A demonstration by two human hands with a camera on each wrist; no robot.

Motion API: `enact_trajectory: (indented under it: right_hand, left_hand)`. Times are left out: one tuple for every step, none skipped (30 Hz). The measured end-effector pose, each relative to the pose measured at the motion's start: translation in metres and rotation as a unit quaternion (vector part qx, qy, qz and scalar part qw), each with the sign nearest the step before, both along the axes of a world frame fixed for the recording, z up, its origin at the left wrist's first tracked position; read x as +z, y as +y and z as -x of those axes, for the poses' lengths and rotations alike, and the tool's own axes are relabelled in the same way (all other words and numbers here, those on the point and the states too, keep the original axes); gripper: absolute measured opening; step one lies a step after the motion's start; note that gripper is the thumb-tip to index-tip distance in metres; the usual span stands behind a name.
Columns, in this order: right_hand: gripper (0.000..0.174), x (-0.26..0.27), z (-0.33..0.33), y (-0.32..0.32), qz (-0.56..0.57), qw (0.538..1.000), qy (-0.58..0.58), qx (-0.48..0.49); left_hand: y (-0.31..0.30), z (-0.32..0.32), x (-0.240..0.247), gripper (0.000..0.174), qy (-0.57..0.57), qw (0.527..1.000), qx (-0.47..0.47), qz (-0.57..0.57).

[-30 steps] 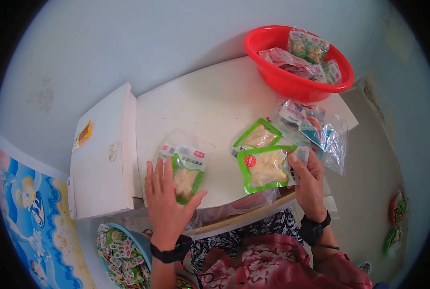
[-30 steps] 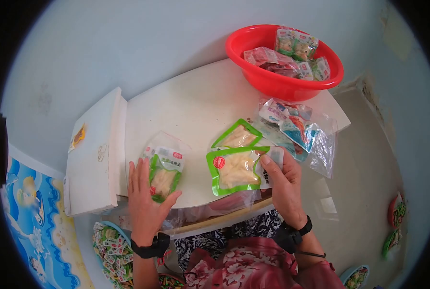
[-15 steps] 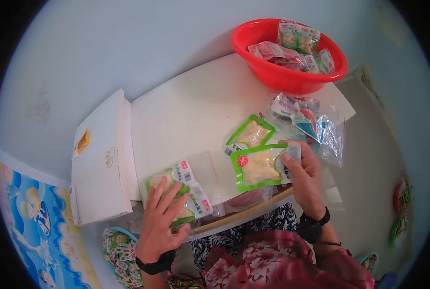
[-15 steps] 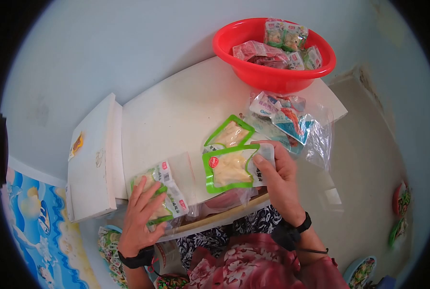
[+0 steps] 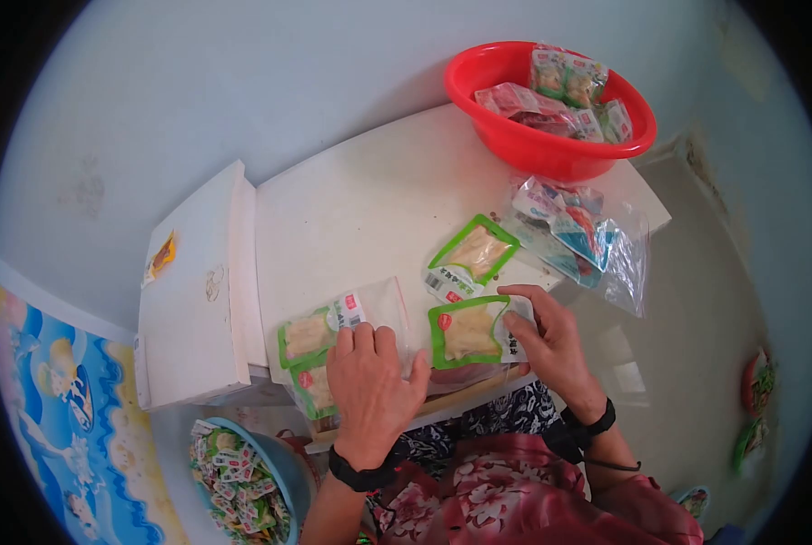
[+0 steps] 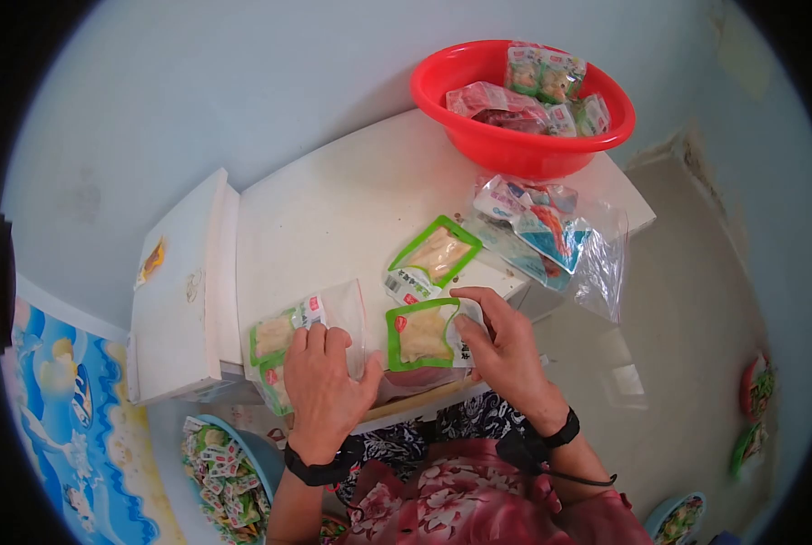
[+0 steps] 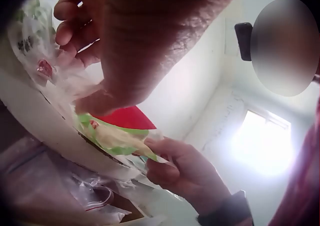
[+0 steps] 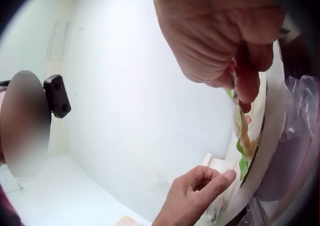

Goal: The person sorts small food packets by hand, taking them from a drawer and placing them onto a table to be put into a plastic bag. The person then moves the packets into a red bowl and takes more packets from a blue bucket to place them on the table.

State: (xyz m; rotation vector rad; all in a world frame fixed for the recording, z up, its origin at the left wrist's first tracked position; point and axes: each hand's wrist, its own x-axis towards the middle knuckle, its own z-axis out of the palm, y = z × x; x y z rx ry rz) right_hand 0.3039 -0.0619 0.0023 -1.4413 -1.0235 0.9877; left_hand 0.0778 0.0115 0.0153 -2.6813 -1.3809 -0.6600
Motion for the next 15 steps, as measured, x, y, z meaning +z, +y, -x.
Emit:
enact_trajectory:
  right_hand:
    - [0.029, -0.003, -0.001, 0.0, -0.009, 1.0, 0.017, -0.002]
    - [0.028, -0.005, -0.002, 0.0, -0.018, 0.999, 0.033, -0.005]
    - [0.028, -0.006, -0.002, 0.0, -0.03, 0.998, 0.057, -0.004]
    - [0.028, -0.006, -0.002, 0.0, -0.042, 0.996, 0.081, -0.003]
    - [0.028, -0.006, -0.002, 0.001, -0.054, 0.993, 0.104, -0.003]
    - [0.028, -0.006, -0.001, 0.001, -0.057, 0.991, 0.12, -0.004]
    - [0.028, -0.006, -0.001, 0.0, -0.059, 0.989, 0.136, -0.004]
    - [0.028, -0.005, 0.0, 0.0, -0.06, 0.987, 0.151, -0.003]
    - [0.028, -0.002, 0.0, 0.0, -0.049, 0.986, 0.159, 0.008]
    - [0.028, 0.003, 0.001, -0.001, -0.037, 0.985, 0.167, 0.019]
    - [0.028, 0.005, 0.003, 0.0, -0.026, 0.984, 0.175, 0.03]
    - [0.028, 0.006, 0.006, 0.002, -0.029, 0.982, 0.187, 0.026]
    - [0.028, 0.007, 0.011, 0.005, -0.032, 0.979, 0.199, 0.022]
    - [0.028, 0.007, 0.016, 0.009, -0.035, 0.977, 0.21, 0.02]
    - [0.028, 0.001, 0.019, 0.015, -0.07, 0.98, 0.183, 0.025]
  left_hand:
    - [0.001, 0.002, -0.002, 0.031, 0.004, 1.0, -0.005, -0.005]
    - [0.002, 0.004, -0.005, 0.027, -0.015, 1.0, -0.001, 0.012]
    - [0.003, 0.006, -0.008, 0.023, -0.033, 0.999, 0.004, 0.03]
    - [0.003, 0.009, -0.009, 0.02, -0.052, 0.998, 0.008, 0.048]
    - [0.002, 0.011, -0.008, 0.017, -0.083, 0.995, 0.007, 0.059]
    - [0.002, 0.012, -0.006, 0.015, -0.114, 0.991, 0.005, 0.071]
    - [0.001, 0.015, -0.005, 0.013, -0.146, 0.986, 0.004, 0.083]
    - [0.0, 0.018, -0.007, 0.011, -0.19, 0.974, 0.016, 0.124]
    - [-0.001, 0.021, -0.01, 0.009, -0.234, 0.958, 0.028, 0.165]
    - [-0.001, 0.022, -0.012, 0.008, -0.277, 0.938, 0.041, 0.204]
    - [-0.001, 0.023, -0.01, 0.008, -0.272, 0.943, 0.035, 0.186]
    - [-0.003, 0.022, -0.005, 0.008, -0.268, 0.948, 0.03, 0.168]
    - [-0.004, 0.022, -0.002, 0.008, -0.264, 0.952, 0.026, 0.15]
    - [-0.005, 0.022, 0.0, 0.008, -0.261, 0.956, 0.023, 0.135]
    - [-0.006, 0.02, 0.001, 0.007, -0.259, 0.958, 0.019, 0.119]
